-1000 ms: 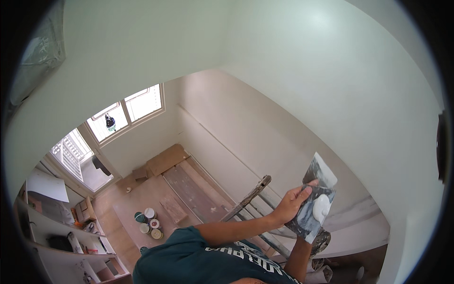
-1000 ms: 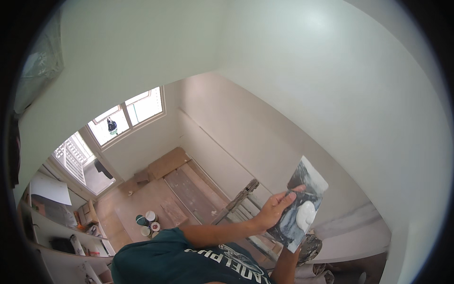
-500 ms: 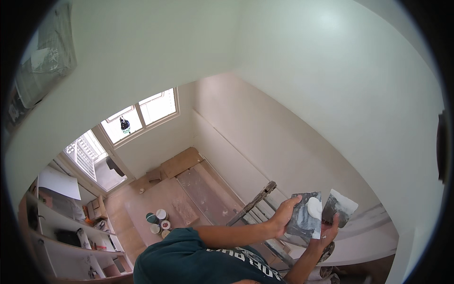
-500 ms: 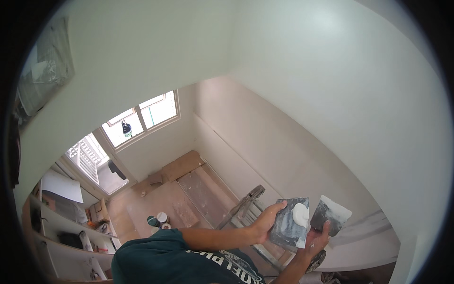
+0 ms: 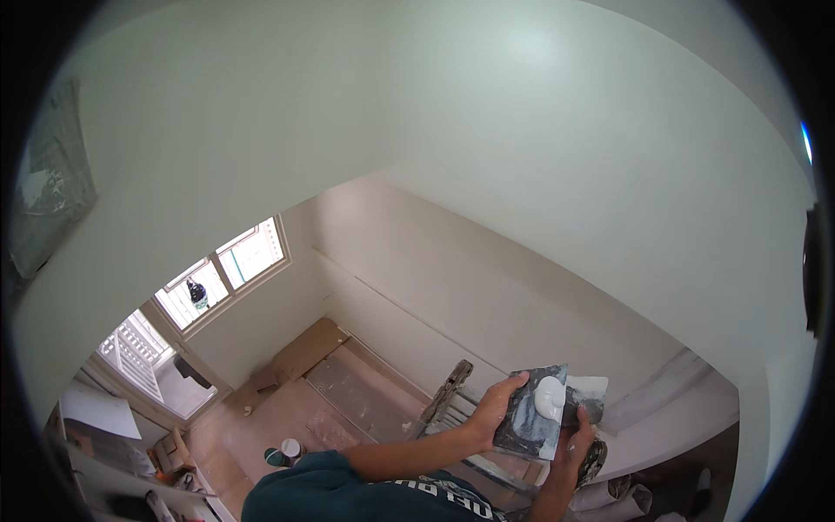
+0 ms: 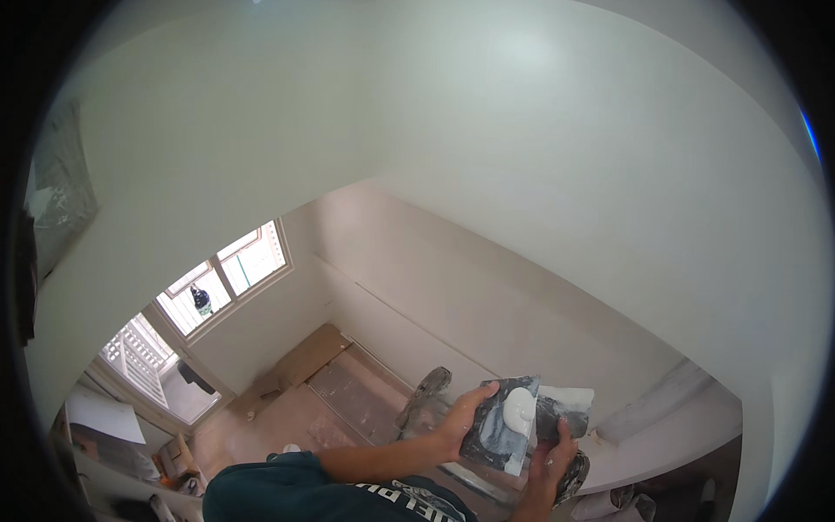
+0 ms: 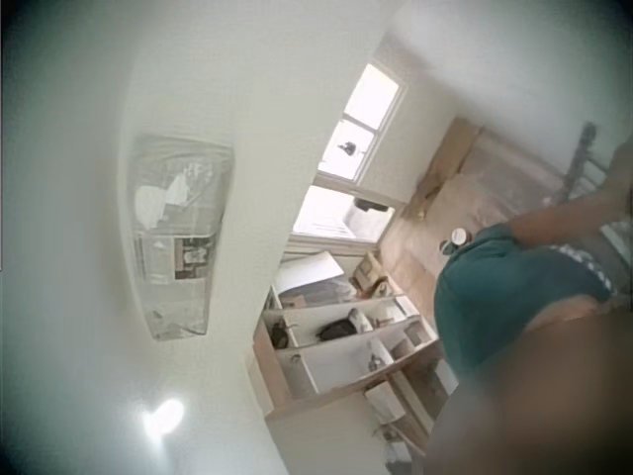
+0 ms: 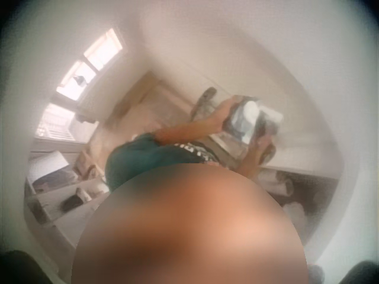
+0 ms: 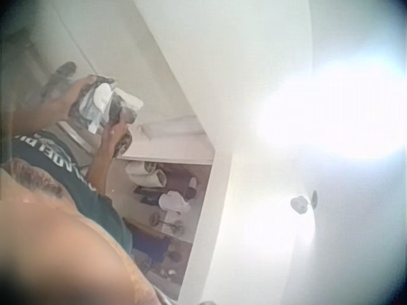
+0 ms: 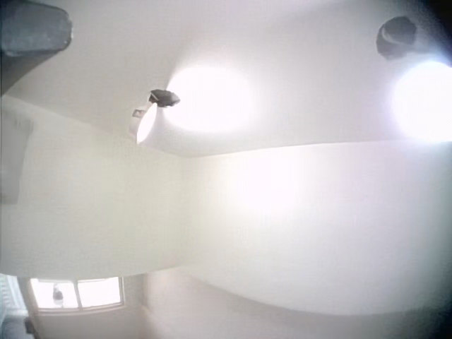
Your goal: The person stands on a ladder and uses a trowel and hawk to apply white plaster to the ceiling and upper wall areas. They repeatedly scoop plaster from the hawk onto the trowel and smooth it onto the surface, working around ceiling fixtures and corners.
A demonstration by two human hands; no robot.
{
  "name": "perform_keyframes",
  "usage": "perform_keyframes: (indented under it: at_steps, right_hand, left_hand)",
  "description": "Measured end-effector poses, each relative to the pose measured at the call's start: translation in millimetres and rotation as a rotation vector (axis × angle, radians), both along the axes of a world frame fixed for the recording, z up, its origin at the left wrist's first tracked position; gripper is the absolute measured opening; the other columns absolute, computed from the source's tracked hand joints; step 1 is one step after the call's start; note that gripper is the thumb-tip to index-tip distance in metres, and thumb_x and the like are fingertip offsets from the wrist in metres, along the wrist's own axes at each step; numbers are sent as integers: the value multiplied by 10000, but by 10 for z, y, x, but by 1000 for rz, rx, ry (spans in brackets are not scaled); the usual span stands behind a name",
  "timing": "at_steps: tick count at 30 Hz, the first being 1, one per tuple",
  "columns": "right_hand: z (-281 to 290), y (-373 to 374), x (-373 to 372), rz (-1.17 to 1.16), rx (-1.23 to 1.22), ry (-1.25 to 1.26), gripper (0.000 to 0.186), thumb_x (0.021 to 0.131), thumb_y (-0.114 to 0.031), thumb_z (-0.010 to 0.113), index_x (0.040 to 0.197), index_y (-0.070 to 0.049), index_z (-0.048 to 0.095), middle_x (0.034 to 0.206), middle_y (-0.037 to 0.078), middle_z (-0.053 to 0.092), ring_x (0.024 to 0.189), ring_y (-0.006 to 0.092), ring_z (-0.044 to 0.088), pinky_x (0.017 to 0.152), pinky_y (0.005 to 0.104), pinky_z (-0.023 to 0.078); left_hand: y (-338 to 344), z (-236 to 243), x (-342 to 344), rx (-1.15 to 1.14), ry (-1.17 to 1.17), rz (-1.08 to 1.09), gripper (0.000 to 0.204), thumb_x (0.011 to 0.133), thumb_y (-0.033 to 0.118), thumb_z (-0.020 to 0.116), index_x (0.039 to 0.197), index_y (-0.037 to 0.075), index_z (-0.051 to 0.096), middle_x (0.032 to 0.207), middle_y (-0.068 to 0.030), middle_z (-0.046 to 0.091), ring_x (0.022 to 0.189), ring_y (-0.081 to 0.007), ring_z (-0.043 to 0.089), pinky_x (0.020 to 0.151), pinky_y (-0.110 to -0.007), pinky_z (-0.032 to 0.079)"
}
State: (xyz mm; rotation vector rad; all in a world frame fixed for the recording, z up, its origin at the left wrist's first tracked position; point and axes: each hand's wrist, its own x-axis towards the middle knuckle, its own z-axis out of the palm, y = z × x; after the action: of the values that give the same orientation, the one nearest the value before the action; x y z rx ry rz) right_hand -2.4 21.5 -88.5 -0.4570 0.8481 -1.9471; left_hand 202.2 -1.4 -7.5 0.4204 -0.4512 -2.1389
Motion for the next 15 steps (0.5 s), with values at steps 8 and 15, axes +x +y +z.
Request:
perform_keyframes:
  at_steps: [8, 15]
  right_hand:
    - [69, 87, 6, 21, 19, -45, 298, 923, -72, 639, 1207, -28, 558, 1119, 93, 655, 1000, 227, 666, 876, 386, 560]
    - [170, 243, 41, 225, 22, -169, 197, 960, -80, 611, 1154, -45, 593, 1065, 42, 653, 904, 146, 650, 734, 289, 562]
  left_hand:
    - [12, 76, -14, 129, -66, 69, 347, 1021, 300, 508, 1208, 16, 574, 1072, -98, 687, 945, -215, 703, 836, -386, 591]
    - [-46, 1, -43, 110, -36, -27, 398, 1015, 366, 483, 1257, 58, 552, 1135, -120, 677, 1025, -269, 691, 894, -452, 582]
